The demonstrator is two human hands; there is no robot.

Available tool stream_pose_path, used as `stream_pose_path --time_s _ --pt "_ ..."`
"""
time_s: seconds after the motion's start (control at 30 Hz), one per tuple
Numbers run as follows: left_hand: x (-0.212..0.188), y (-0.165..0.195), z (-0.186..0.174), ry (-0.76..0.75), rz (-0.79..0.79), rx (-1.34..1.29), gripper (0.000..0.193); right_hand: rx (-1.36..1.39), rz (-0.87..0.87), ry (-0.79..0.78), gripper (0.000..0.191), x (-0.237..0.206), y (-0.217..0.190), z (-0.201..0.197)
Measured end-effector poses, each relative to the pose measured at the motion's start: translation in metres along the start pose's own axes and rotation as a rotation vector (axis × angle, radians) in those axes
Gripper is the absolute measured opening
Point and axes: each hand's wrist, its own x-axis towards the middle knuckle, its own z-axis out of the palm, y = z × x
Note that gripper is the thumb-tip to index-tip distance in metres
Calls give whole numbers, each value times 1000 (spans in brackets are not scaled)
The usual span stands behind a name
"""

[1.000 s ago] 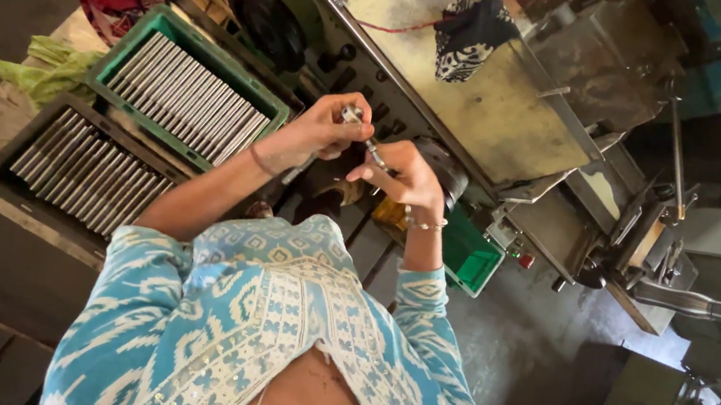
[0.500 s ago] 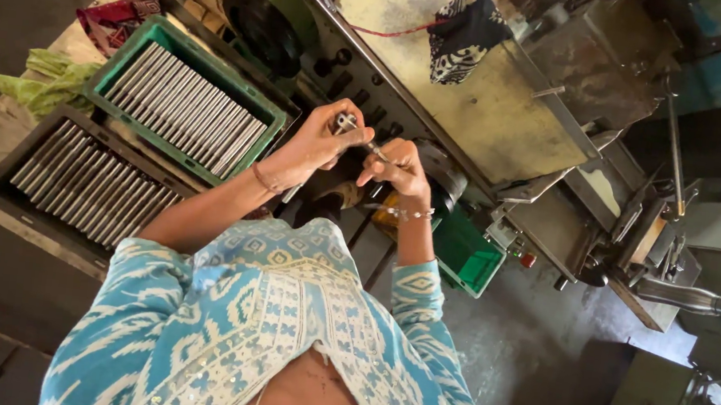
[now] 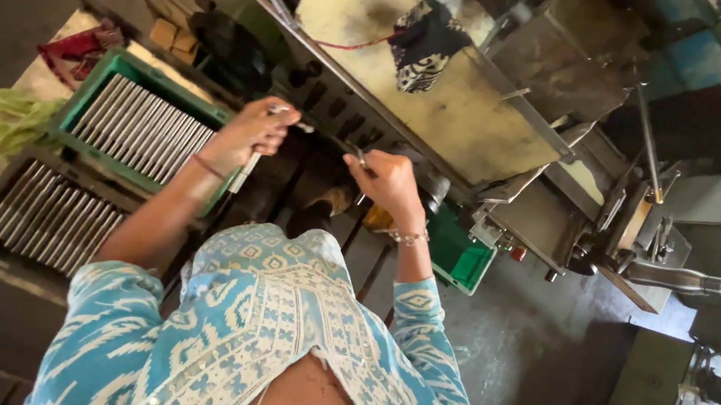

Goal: The person repeatedly picks cylindrical metal rods from a green crate, inserts each rod into a grinding machine, and operates a lever to process the rod. After each cycle, the rod is returned to the crate. The task continues in a repetitive loop throughout the clip.

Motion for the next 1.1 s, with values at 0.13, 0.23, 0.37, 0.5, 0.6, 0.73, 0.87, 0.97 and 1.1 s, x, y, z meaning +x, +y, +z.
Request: stream_pose_path --time_s 0.13,0.23,0.37,0.5,0.6,0.73,0.87,0.97,1.1 --pt "32 7 -40 372 349 1528 42 -203 150 24 51 -14 66 -37" --pt "63 21 -36 332 202 1646 44 -247 221 72 49 -24 122 -78" --pt "142 51 12 3 370 1482 42 -300 250 219 30 -31 203 -146" --pt "228 90 106 -384 597 1046 38 -375 524 397 40 -44 293 -229" --pt "288 118 184 -398 238 680 25 -492 753 471 57 -60 358 -296" --pt "389 149 273 -402 60 -71 6 -603 978 615 56 -88 422 -365" --pt "486 171 333 14 61 -320 24 -908 1046 591 50 -108 459 -402" --pt "527 183 358 308 57 -255 33 -1022 861 464 47 -118 476 -413" --pt "563 194 372 526 36 -147 45 -915 930 410 44 -122 498 -412"
